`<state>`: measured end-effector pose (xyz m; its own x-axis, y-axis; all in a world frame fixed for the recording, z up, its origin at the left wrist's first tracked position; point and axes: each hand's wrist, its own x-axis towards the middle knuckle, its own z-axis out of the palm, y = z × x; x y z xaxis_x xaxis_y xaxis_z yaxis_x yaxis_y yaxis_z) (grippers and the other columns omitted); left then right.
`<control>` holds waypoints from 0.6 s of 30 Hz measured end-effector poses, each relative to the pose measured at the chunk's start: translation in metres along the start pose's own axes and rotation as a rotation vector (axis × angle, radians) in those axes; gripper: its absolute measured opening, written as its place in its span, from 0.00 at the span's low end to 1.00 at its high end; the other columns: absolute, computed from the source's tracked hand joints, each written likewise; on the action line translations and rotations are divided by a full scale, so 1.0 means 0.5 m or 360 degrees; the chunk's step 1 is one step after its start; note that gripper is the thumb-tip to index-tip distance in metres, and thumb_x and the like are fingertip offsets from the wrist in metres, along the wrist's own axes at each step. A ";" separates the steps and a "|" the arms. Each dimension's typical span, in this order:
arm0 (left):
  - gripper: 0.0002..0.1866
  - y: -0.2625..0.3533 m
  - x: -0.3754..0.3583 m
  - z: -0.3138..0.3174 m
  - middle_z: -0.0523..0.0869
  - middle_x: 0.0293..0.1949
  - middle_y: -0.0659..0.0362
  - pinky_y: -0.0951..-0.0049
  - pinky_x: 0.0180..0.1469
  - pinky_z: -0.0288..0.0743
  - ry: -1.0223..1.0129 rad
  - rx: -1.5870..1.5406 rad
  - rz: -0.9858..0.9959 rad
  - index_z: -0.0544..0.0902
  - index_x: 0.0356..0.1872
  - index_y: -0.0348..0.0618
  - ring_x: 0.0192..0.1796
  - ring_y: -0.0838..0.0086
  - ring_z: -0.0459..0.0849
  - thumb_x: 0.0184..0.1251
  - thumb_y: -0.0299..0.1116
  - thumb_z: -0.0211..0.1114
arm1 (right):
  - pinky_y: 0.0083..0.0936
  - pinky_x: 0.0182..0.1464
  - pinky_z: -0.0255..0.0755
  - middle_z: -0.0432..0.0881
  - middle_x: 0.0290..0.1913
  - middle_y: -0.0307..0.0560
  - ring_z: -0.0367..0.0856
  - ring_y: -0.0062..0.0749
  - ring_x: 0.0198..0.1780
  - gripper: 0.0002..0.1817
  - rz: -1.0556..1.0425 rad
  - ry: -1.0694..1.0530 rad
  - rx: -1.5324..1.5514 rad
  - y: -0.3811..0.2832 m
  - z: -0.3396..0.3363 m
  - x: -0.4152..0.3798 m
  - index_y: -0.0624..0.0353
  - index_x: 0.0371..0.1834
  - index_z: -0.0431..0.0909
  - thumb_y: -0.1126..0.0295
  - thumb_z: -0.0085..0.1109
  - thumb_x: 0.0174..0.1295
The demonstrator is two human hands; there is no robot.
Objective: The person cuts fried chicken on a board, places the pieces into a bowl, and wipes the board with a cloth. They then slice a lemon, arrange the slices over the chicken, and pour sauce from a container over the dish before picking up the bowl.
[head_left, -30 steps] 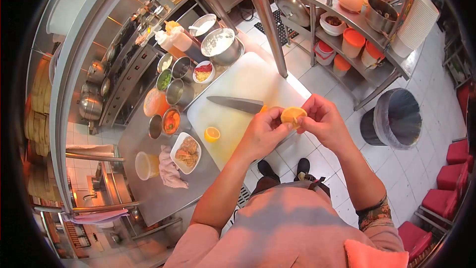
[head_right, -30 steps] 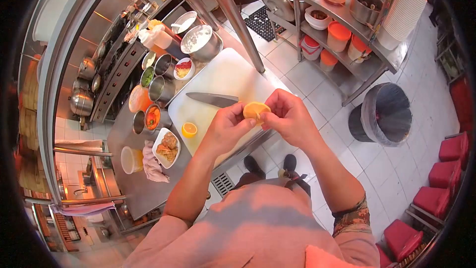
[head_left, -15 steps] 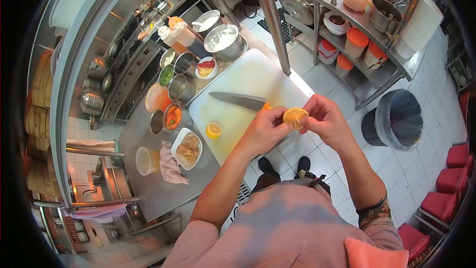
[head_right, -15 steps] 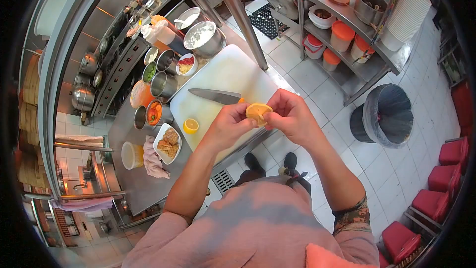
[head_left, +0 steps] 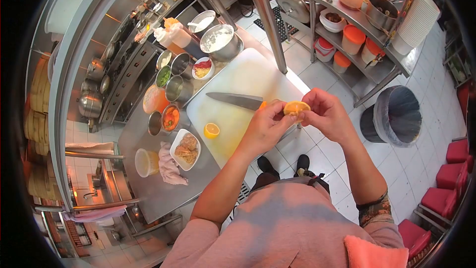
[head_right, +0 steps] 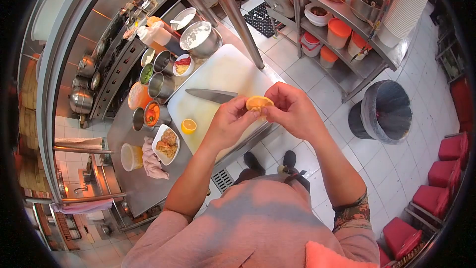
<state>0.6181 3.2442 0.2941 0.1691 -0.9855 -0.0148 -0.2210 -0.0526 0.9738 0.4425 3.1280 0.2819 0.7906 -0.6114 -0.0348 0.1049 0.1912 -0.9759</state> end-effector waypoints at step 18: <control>0.21 0.009 0.131 0.054 0.82 0.41 0.64 0.75 0.45 0.78 0.0501 -0.0711 -0.0287 0.84 0.46 0.37 0.43 0.80 0.82 0.81 0.49 0.62 | 0.19 0.35 0.80 0.86 0.33 0.36 0.85 0.18 0.33 0.08 0.0096 0.0247 0.0358 0.013 -0.093 -0.046 0.61 0.42 0.82 0.67 0.67 0.70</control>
<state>0.6025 3.1750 0.2914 0.4597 -0.8680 -0.1876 0.2532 -0.0744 0.9646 0.3972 3.1075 0.2665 0.6992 -0.7009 -0.1408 0.2054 0.3856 -0.8995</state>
